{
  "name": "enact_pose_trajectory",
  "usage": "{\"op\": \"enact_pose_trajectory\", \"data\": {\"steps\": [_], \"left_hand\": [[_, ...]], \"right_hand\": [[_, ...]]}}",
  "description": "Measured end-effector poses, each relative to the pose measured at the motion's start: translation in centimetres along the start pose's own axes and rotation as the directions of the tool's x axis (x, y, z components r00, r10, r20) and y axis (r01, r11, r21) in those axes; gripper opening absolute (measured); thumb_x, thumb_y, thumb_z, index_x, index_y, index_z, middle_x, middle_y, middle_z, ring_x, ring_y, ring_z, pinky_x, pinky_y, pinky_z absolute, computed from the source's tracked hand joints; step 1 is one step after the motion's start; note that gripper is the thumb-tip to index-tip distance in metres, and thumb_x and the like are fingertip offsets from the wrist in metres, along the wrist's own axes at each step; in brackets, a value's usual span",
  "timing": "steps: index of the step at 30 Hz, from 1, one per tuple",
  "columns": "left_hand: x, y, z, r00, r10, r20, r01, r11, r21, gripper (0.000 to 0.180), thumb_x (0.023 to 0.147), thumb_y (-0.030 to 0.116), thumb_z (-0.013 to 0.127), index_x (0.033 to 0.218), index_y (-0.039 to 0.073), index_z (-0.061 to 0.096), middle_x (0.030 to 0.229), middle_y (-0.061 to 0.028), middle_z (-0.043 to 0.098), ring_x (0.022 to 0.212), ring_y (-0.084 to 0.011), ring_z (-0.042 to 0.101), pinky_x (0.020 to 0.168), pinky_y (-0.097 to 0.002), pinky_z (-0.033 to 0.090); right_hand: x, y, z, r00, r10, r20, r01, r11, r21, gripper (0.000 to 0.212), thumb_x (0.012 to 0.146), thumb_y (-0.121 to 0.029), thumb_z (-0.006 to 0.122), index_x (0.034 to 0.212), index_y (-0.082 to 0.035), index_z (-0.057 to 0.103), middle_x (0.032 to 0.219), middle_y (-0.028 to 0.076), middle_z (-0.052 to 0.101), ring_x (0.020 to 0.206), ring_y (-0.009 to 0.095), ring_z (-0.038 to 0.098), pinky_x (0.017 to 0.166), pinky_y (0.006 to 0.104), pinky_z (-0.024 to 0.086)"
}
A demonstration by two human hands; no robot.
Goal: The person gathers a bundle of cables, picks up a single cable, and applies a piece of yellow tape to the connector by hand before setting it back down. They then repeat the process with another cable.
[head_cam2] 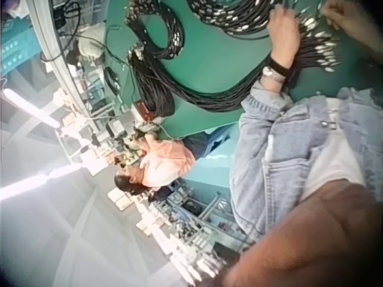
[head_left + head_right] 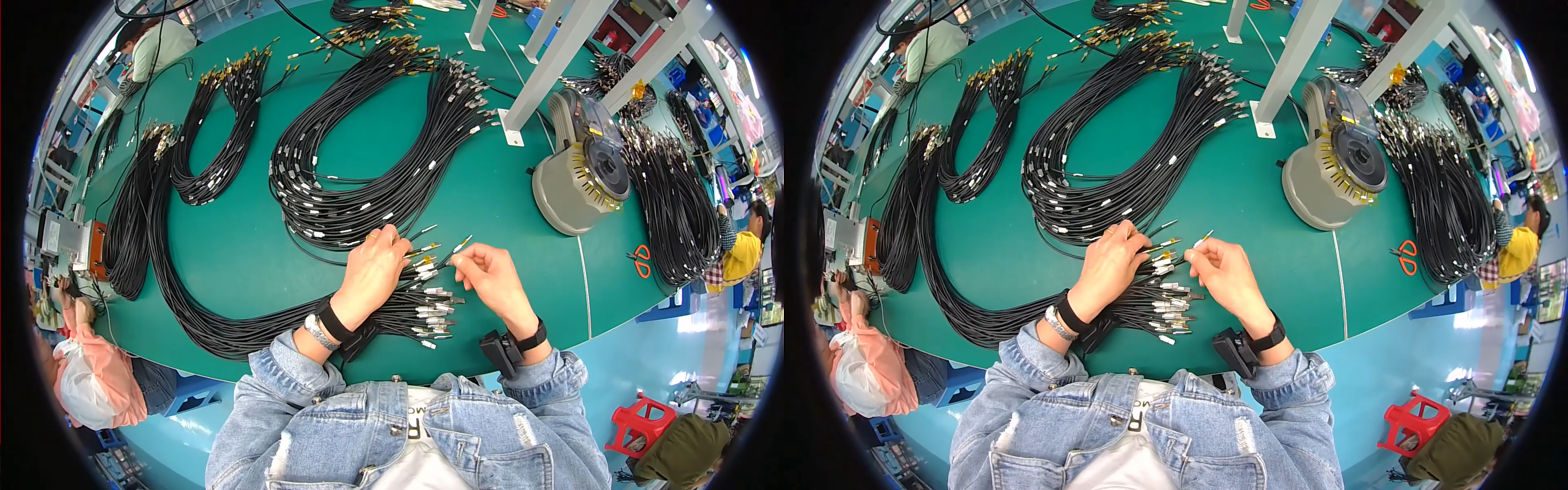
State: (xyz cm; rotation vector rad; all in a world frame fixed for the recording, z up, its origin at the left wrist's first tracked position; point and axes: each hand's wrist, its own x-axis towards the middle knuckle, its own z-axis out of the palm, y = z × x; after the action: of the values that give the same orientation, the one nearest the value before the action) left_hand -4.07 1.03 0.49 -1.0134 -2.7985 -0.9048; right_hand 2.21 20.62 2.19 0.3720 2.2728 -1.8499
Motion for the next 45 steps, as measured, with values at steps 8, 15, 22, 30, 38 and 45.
{"op": "enact_pose_trajectory", "data": {"steps": [8, 15, 22, 30, 38, 45], "left_hand": [[-0.5, 0.9, -1.0, 0.985, 0.082, -0.154, -0.088, 0.996, -0.029, 0.014, 0.072, 0.004, 0.068, 0.083, 0.003, 0.059, 0.084, -0.0072, 0.052, 0.082, -0.0255, 0.055, 0.067, -0.0360, 0.047], [-1.0, 0.6, -1.5, 0.990, 0.075, -0.118, -0.083, 0.995, -0.063, 0.021, 0.072, 0.004, 0.068, 0.089, 0.003, 0.058, 0.085, -0.0077, 0.054, 0.084, -0.0260, 0.056, 0.067, -0.0359, 0.047], [-1.1, -0.3, -1.9, 0.997, -0.005, -0.077, 0.001, 0.999, -0.044, 0.029, 0.074, 0.004, 0.066, 0.101, 0.005, 0.053, 0.084, -0.0090, 0.054, 0.081, -0.0281, 0.057, 0.067, -0.0375, 0.048], [-0.5, -0.1, -2.3, 0.991, 0.063, -0.117, -0.075, 0.992, -0.101, 0.025, 0.075, 0.008, 0.068, 0.100, 0.006, 0.062, 0.075, -0.0075, 0.059, 0.073, -0.0263, 0.059, 0.064, -0.0364, 0.047], [0.7, 1.0, -1.8, 0.993, 0.023, -0.117, -0.060, 0.943, -0.326, 0.016, 0.075, 0.011, 0.070, 0.090, 0.005, 0.068, 0.072, -0.0076, 0.060, 0.068, -0.0234, 0.058, 0.062, -0.0336, 0.047], [0.2, 1.3, -0.6, 0.926, 0.176, -0.334, -0.252, 0.947, -0.200, 0.010, 0.075, 0.008, 0.068, 0.084, 0.004, 0.066, 0.070, -0.0057, 0.058, 0.065, -0.0224, 0.057, 0.057, -0.0324, 0.048]], "right_hand": [[1.9, -0.2, 1.2, 0.986, -0.160, -0.047, 0.160, 0.987, -0.002, 0.018, 0.088, -0.013, 0.059, 0.090, 0.004, 0.061, 0.072, 0.004, 0.062, 0.060, 0.008, 0.054, 0.054, 0.0217, 0.042], [2.5, 0.4, 1.3, 0.993, -0.017, 0.121, -0.021, 0.952, 0.306, 0.015, 0.089, -0.010, 0.058, 0.094, 0.003, 0.060, 0.073, 0.004, 0.062, 0.062, 0.009, 0.055, 0.057, 0.0216, 0.044], [3.0, -0.6, 1.9, 0.994, -0.006, 0.111, -0.043, 0.900, 0.433, 0.016, 0.090, -0.011, 0.058, 0.096, 0.003, 0.060, 0.079, 0.006, 0.063, 0.065, 0.010, 0.056, 0.062, 0.0227, 0.047], [2.6, -1.4, 1.6, 0.988, -0.030, 0.153, -0.045, 0.885, 0.463, 0.017, 0.091, -0.011, 0.056, 0.098, 0.004, 0.059, 0.079, 0.008, 0.063, 0.069, 0.012, 0.059, 0.067, 0.0246, 0.050], [1.2, -2.1, 1.3, 0.992, 0.029, 0.119, -0.088, 0.846, 0.526, 0.014, 0.090, -0.009, 0.056, 0.095, 0.003, 0.059, 0.082, 0.009, 0.064, 0.068, 0.014, 0.060, 0.066, 0.0251, 0.051], [1.0, -1.4, 1.3, 0.996, -0.022, 0.085, -0.020, 0.885, 0.465, 0.013, 0.090, -0.010, 0.057, 0.085, 0.002, 0.061, 0.077, 0.009, 0.064, 0.065, 0.014, 0.059, 0.064, 0.0246, 0.050]]}}
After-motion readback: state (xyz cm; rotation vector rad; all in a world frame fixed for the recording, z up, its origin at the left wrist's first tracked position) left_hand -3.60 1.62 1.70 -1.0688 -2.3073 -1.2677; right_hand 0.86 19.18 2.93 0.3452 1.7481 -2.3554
